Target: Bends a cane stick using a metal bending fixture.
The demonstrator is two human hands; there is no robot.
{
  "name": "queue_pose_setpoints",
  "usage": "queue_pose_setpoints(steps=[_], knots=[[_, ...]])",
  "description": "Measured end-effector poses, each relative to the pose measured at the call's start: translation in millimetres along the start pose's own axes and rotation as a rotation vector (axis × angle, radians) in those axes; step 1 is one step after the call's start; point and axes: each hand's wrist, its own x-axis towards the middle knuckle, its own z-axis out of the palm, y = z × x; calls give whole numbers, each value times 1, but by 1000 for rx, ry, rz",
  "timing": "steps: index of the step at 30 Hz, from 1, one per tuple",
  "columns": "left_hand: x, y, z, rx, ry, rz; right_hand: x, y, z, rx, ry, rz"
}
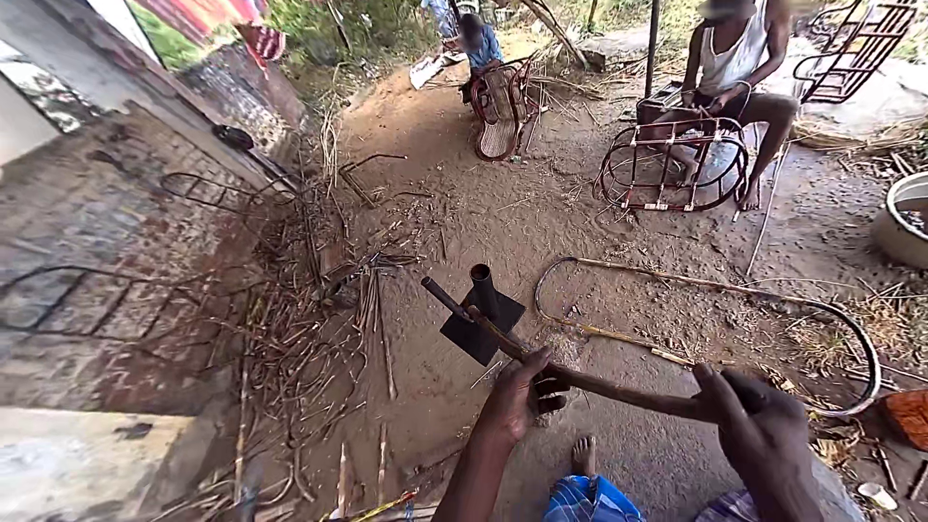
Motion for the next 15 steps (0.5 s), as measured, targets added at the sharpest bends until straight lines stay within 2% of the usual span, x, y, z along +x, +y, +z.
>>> queue_pose_setpoints(steps=[2, 4, 7, 9, 10, 11, 13, 15], knots=[[12, 4, 29, -35, 59, 33, 47, 12, -1, 55, -31, 114], [32, 10, 60, -81, 171, 69, 117, 30, 10, 129, -88, 275], [82, 23, 100, -200, 337, 96, 238, 59, 60, 185, -196, 418], [93, 25, 113, -237, 378, 96, 267, 59, 70, 164, -228, 434], [85, 24, 108, -221, 347, 91, 253, 51, 62, 139, -207, 385], [69, 20, 94, -171, 290, 82, 217, 39, 43, 115, -185, 305], [31, 12, 53, -38, 98, 56, 104, 18, -4, 185, -190, 199], [4, 7, 10, 54, -2, 59, -1, 16, -22, 418, -394, 262]])
